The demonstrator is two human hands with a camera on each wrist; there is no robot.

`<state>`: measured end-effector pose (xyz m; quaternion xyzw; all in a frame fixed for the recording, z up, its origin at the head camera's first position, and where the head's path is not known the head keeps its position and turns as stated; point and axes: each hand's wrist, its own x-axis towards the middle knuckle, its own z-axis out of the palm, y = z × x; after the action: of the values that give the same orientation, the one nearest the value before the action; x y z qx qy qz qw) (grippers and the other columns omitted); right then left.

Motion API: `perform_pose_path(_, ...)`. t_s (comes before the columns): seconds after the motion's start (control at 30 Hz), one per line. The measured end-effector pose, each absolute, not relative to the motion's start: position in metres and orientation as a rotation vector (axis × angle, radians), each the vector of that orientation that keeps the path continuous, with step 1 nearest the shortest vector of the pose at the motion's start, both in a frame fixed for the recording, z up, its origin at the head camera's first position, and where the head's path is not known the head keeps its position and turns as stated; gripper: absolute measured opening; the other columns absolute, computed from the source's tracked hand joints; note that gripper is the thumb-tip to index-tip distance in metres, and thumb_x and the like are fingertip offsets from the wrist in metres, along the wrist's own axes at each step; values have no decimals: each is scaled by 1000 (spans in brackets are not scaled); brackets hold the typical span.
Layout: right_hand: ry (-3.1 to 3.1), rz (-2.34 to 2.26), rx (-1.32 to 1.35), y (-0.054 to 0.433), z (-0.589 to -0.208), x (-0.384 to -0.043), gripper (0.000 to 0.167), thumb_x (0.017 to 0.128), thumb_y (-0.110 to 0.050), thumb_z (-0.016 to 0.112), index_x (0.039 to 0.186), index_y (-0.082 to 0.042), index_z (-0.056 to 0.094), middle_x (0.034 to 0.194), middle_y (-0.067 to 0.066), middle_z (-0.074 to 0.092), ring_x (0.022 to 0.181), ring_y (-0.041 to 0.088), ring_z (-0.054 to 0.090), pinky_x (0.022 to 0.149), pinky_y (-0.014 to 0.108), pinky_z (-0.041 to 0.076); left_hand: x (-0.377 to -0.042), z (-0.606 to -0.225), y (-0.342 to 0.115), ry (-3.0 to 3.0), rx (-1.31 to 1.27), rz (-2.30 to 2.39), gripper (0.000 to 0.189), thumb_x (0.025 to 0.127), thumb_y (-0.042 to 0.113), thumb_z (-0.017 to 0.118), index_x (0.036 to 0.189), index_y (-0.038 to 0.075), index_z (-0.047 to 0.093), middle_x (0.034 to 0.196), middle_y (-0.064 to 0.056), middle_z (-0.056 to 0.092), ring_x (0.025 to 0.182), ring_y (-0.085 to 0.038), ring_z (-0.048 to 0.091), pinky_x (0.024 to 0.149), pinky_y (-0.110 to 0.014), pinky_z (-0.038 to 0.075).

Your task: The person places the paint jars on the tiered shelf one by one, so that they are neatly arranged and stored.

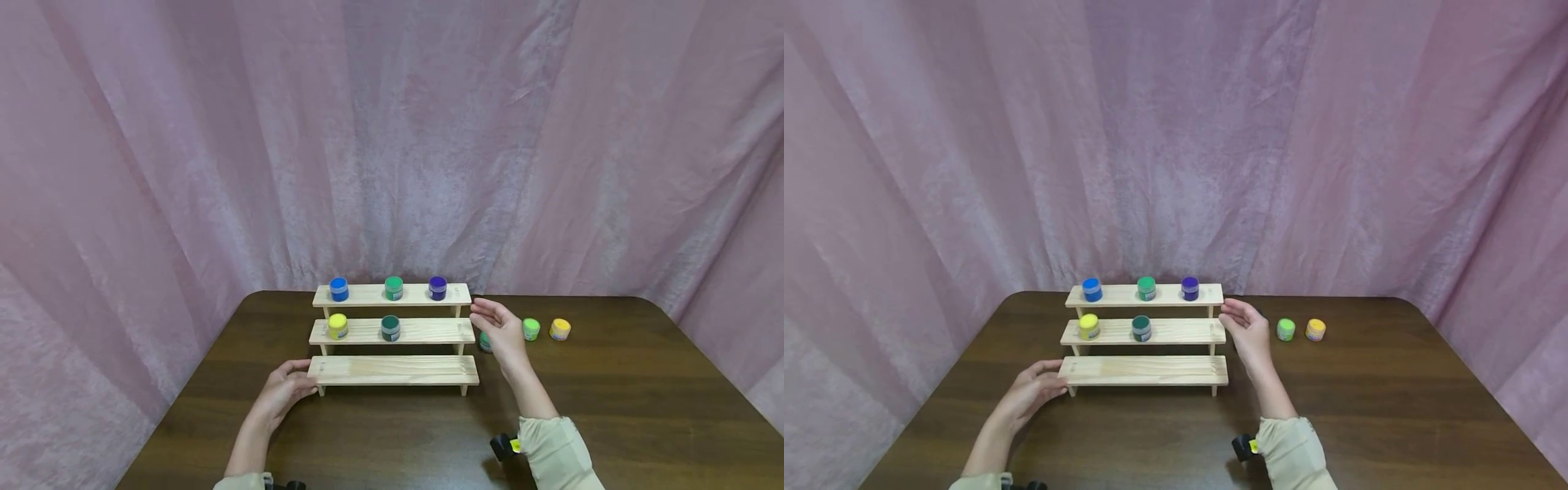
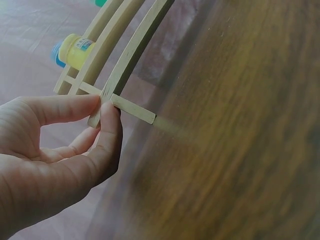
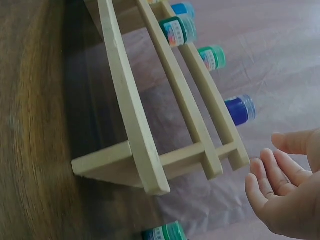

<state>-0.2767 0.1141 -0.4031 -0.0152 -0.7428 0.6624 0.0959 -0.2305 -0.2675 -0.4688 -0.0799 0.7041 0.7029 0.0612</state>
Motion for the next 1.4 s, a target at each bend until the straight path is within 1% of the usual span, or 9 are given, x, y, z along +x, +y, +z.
perform_pose_path(0.2,-2186,1973,-87,123,-405,-279,38,94,-7,61,132,-1,55,125,11,64,90,-10,59,84,7,50,-230,-468,-267,2116,-224,2143,54,88,-7,58,136,-13,35,89,-4,64,79,-10,63,74,-19,55)
perform_pose_path(0.4,-2159,1968,-128,130,-413,-284,39,93,-5,63,130,2,55,108,-7,69,87,-11,59,81,7,50,-229,-468,-267,2124,-232,2136,53,88,-6,58,135,-12,36,90,-4,64,79,-8,63,74,-18,55)
perform_pose_path(0.6,-2134,1970,-169,139,-418,-289,42,92,-7,65,131,3,54,91,-24,66,86,-12,59,80,4,48,-229,-467,-267,2124,-229,2129,53,88,-6,58,136,-13,35,90,-5,64,80,-9,63,75,-18,55)
perform_pose_path(0.7,-2145,1962,-199,146,-422,-291,41,93,-9,65,131,2,55,89,-26,65,86,-13,58,79,3,47,-229,-466,-267,2128,-231,2124,53,88,-6,58,136,-13,36,91,-5,64,80,-9,63,75,-18,55)
perform_pose_path(0.83,-2134,1954,-176,151,-428,-291,38,91,-9,66,128,1,58,94,-21,68,85,-13,58,77,3,46,-229,-466,-268,2133,-230,2116,53,88,-6,58,135,-12,36,91,-5,64,81,-9,63,75,-18,55)
perform_pose_path(0.93,-2096,1956,-135,152,-431,-291,36,89,-9,68,123,1,61,97,-13,72,83,-12,59,75,3,47,-229,-467,-268,2131,-227,2116,53,88,-6,58,135,-12,36,91,-5,64,81,-9,63,75,-18,55)
perform_pose_path(1.07,-2129,1917,-170,153,-434,-292,36,90,-7,66,124,4,60,105,-1,74,82,-13,58,75,2,46,-229,-468,-268,2128,-218,2118,53,88,-5,58,135,-12,36,91,-4,64,81,-9,63,76,-18,55)
perform_pose_path(1.23,-2224,1853,-248,153,-437,-296,40,93,-4,62,130,7,55,127,20,64,79,-18,54,75,0,44,-229,-468,-268,2124,-211,2126,53,88,-6,57,135,-13,35,89,-3,63,80,-8,63,75,-18,55)
perform_pose_path(1.4,-2259,1826,-275,155,-444,-299,41,92,-3,61,131,8,54,137,28,54,82,-16,53,74,-2,42,-229,-467,-267,2121,-207,2130,54,87,-6,58,135,-14,35,89,-4,63,80,-8,63,75,-18,56)
